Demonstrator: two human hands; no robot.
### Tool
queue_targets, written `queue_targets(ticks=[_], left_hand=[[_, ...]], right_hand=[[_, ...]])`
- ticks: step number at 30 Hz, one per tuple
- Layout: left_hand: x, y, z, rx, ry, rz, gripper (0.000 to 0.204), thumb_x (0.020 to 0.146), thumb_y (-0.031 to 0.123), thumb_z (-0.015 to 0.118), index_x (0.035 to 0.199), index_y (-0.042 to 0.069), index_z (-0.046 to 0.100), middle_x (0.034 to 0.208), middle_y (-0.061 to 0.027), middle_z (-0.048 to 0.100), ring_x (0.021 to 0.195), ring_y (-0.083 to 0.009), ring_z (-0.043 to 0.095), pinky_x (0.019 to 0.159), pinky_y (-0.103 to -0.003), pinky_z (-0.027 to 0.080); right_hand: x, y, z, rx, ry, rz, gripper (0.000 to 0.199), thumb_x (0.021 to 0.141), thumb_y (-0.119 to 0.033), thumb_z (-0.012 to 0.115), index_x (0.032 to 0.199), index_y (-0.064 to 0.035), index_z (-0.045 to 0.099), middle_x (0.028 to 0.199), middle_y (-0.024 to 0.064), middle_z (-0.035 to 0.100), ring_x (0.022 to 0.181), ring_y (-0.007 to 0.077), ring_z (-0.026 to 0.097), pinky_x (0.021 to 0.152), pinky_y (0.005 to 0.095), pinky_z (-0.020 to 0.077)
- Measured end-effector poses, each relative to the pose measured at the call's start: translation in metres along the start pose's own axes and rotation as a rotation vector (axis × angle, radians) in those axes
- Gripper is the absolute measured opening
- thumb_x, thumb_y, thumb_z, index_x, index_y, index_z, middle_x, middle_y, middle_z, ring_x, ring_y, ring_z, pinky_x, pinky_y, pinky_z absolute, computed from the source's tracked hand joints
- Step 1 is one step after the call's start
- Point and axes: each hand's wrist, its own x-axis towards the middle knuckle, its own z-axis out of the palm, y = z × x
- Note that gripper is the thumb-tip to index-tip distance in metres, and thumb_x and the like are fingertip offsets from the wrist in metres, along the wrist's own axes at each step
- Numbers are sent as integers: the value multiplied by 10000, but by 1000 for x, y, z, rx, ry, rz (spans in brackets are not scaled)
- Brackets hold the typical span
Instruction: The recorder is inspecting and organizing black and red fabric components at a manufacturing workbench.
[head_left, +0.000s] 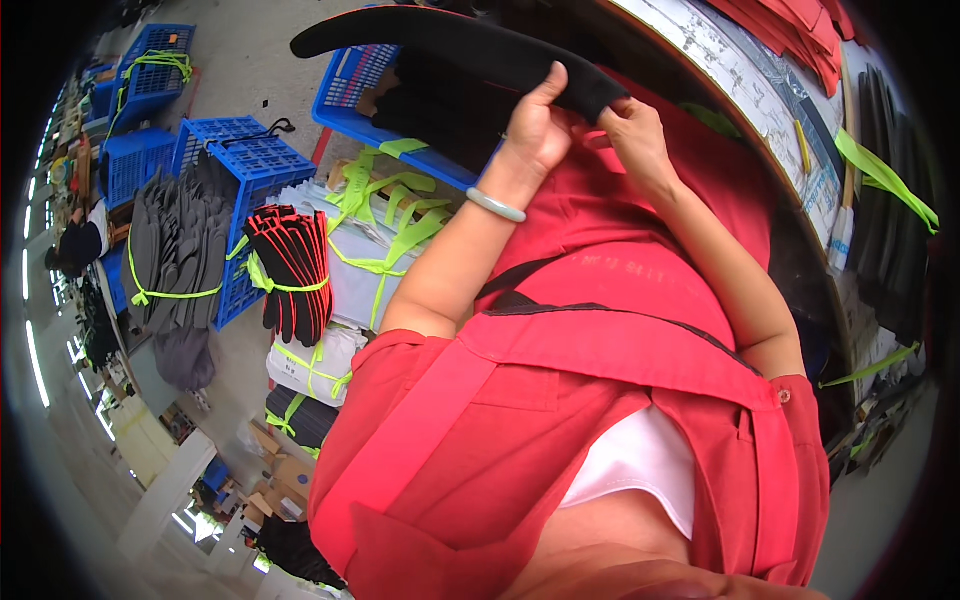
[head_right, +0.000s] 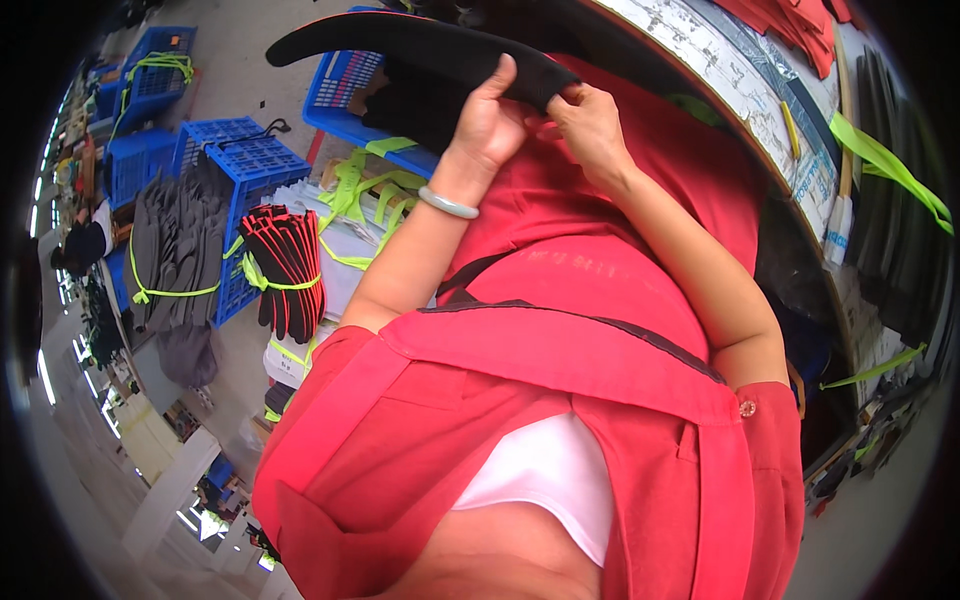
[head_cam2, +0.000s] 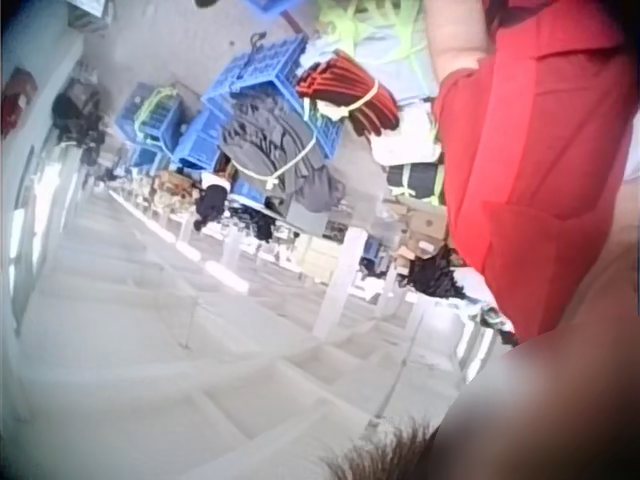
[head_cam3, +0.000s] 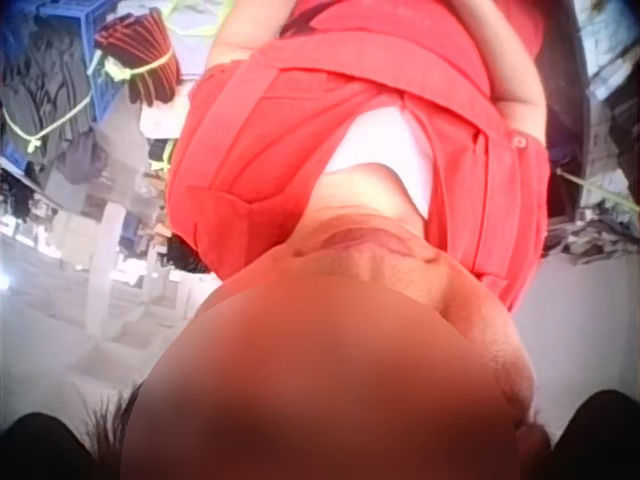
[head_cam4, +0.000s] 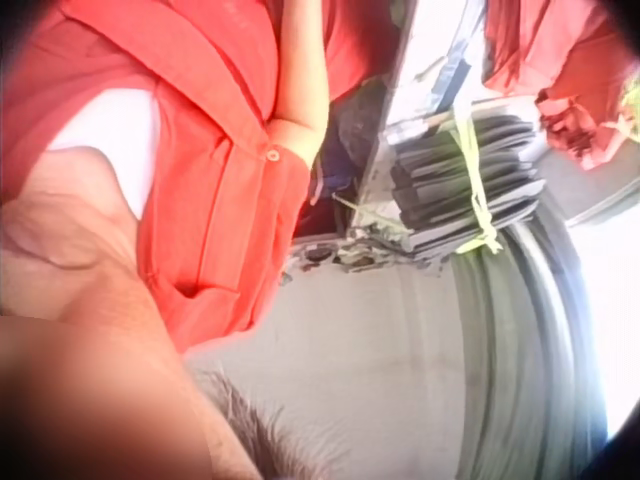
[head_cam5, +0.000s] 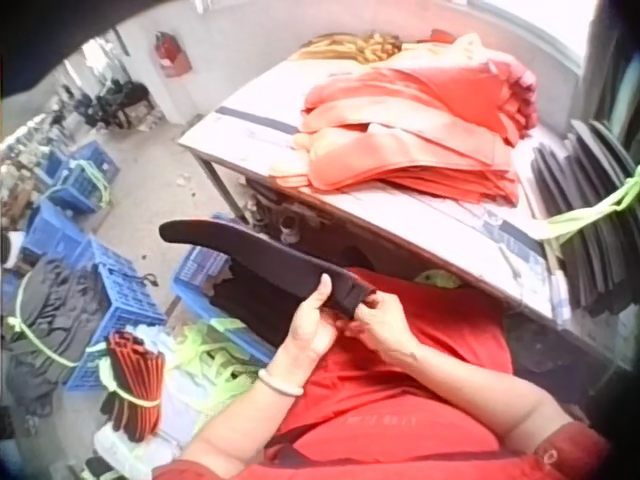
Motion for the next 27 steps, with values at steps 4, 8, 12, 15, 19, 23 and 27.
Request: queue_targets(ticks=[4,8,12,15,19,23,27], left_hand=[[3,-6,-5,58,-51,39,340,919,351,607,1102,64,605,1051,-70,657,992,-220,609,834,-357,490],[11,36,-19,-203,35,101,301,927,282,613,1091,29,605,1095,-101,655,1040,-255,611,953,-401,484],[8,14,-37,-183,26,82,314,933,269,607,1136,30,586,1153,-99,630,1119,-252,571,1016,-416,434],[7,19,-34,-115,79,101,272,912,248,635,1096,50,613,1072,-84,655,1054,-241,600,997,-405,452],[18,111,-86,-126,208,318,343,895,354,633,1034,40,621,982,-137,678,929,-314,656,900,-470,521],[23,162,-147,-102,445,506,207,916,232,620,1025,57,597,932,-105,671,891,-307,674,767,-447,584],[27,169,-164,-144,538,507,167,918,218,621,976,65,588,900,-98,673,784,-279,688,626,-391,604]], right_hand=[[6,6,-12,46,-6,72,239,878,-123,591,1027,54,651,870,104,690,746,143,670,655,263,551],[9,10,-28,-193,-26,-8,218,861,-139,608,980,31,676,851,99,693,725,155,662,653,265,531],[2,4,-15,30,-42,57,196,853,-138,603,962,-1,691,831,78,694,715,153,655,657,257,522],[7,12,-32,-77,-83,91,210,840,-130,594,979,-8,694,843,69,697,722,145,654,663,255,513],[6,16,-42,-218,-46,42,191,775,-54,628,931,45,677,797,57,674,691,123,601,669,243,463],[-8,11,-25,-6,-73,-155,215,789,-103,676,963,22,683,842,24,666,738,82,553,716,230,440],[-15,5,-22,21,-149,-136,303,859,-59,615,1143,43,628,964,-3,659,826,62,558,746,206,426]])
